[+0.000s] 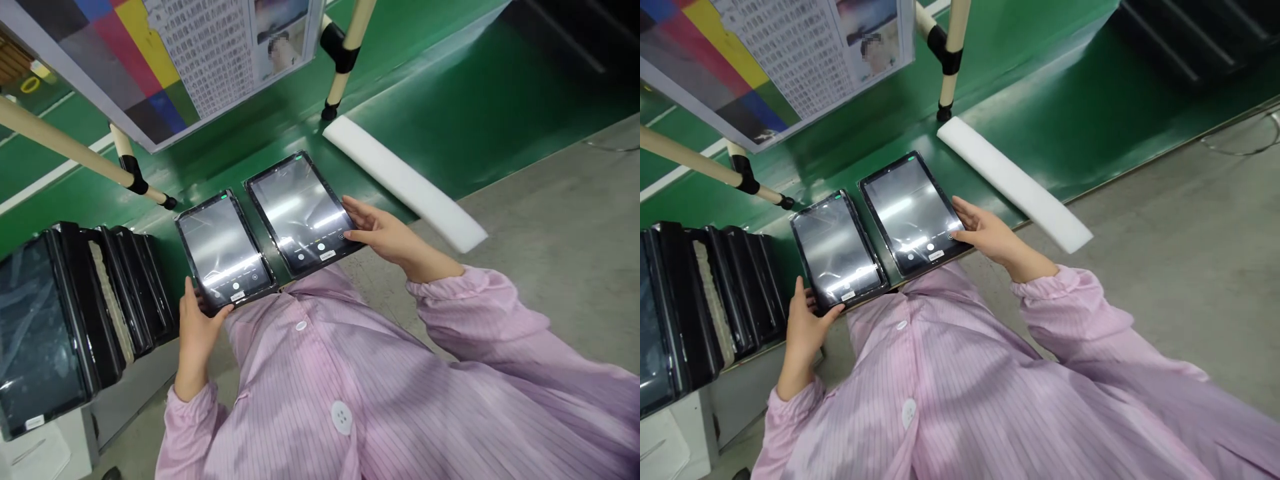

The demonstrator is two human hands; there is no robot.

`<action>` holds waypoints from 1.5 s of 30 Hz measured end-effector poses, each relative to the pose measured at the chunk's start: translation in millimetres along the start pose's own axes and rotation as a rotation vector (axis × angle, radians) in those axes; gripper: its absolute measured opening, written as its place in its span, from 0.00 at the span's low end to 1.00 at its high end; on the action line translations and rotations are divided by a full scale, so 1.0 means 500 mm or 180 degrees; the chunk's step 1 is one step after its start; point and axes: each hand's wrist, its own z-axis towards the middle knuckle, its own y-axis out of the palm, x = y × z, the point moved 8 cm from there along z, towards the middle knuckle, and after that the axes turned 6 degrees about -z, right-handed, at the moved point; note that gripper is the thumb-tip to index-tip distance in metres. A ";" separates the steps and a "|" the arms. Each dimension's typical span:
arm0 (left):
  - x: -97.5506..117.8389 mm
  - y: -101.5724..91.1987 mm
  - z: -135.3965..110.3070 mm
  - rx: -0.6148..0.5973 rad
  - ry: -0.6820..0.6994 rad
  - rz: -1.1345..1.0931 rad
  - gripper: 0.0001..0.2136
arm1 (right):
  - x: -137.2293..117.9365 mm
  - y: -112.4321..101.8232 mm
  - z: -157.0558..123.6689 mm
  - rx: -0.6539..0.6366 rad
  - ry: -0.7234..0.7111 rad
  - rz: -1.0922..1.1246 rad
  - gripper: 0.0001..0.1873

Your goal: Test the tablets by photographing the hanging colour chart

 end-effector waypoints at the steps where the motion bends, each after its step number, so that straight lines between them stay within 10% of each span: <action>1: -0.013 -0.001 0.007 -0.0096 -0.0167 -0.0137 0.58 | 0.000 -0.001 0.000 0.0003 -0.0022 -0.0051 0.50; 9: -0.058 -0.032 0.015 0.0236 -0.0717 -0.1748 0.48 | -0.007 -0.031 0.010 0.0320 0.0119 -0.0347 0.47; 15: -0.035 -0.023 0.044 0.0514 -0.0911 -0.3204 0.24 | -0.118 -0.042 0.008 0.0920 -0.0771 -0.1753 0.36; 24: 0.029 -0.008 0.042 0.0185 -0.0738 -0.4113 0.30 | -0.248 0.171 -0.004 -0.0384 -0.1845 -0.2382 0.23; 30: 0.120 -0.022 -0.003 0.0225 -0.0044 -0.4682 0.25 | -0.275 0.265 -0.037 -0.0924 -0.1798 -0.1605 0.37; 37: 0.244 -0.056 -0.013 0.0399 0.0794 -0.4570 0.23 | -0.316 0.239 -0.037 -0.0502 -0.1584 0.0810 0.36; 45: 0.330 -0.052 -0.043 0.1333 0.2045 -0.2441 0.50 | -0.334 0.241 -0.017 -0.0705 -0.1060 0.1355 0.35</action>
